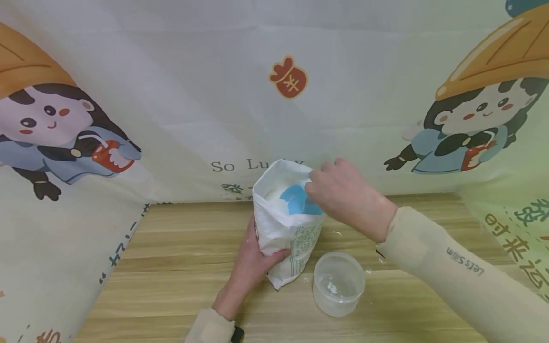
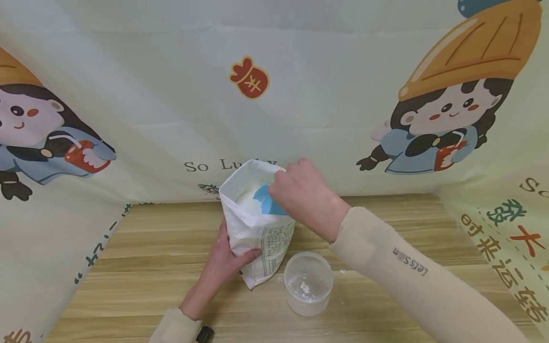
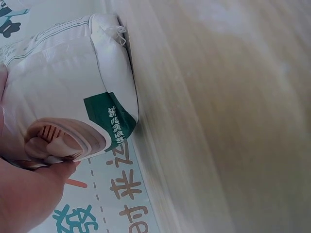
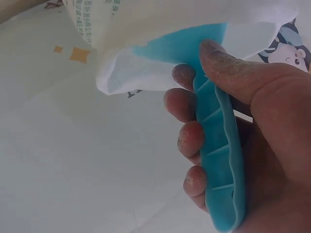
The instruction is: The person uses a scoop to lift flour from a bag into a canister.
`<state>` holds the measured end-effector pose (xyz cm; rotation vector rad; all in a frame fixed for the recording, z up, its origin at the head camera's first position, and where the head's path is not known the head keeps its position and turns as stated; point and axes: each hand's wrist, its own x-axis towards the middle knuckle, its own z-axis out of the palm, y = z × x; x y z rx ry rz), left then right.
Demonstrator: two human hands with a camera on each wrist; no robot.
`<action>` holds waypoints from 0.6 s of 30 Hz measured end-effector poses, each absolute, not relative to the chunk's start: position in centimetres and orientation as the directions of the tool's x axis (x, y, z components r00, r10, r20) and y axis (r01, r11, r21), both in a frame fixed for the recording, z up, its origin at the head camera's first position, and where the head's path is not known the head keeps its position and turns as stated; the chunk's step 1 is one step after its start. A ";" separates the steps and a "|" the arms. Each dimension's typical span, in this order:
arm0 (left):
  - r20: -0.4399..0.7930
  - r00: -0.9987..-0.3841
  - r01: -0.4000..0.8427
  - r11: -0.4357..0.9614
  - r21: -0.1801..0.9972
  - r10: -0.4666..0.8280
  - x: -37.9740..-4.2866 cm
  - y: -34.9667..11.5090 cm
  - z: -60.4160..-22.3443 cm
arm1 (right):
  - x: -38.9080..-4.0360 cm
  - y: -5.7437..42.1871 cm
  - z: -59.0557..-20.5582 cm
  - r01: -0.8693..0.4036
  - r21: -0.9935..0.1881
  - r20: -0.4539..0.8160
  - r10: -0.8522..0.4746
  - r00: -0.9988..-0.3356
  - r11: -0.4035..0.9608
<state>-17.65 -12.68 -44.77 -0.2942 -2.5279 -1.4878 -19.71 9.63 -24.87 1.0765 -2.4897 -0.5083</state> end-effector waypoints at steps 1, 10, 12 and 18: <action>0.268 -0.961 0.270 0.474 0.838 0.073 -17.7 -12.7 -44.8 | -19.8 9.7 -25.0 -0.613 0.453 0.204 -0.745 -0.635 0.647; 0.296 -0.952 0.298 0.468 0.832 0.080 -17.8 -12.7 -45.1 | -19.9 10.5 -26.4 -0.643 0.370 0.281 -0.741 -0.610 0.670; 0.297 -0.952 0.299 0.467 0.832 0.080 -17.8 -12.7 -45.2 | -20.0 10.7 -26.7 -0.648 0.354 0.287 -0.738 -0.612 0.675; 0.299 -0.951 0.300 0.476 0.827 0.080 -17.9 -12.7 -45.2 | -20.3 11.1 -27.4 -0.663 0.270 0.264 -0.716 -0.647 0.698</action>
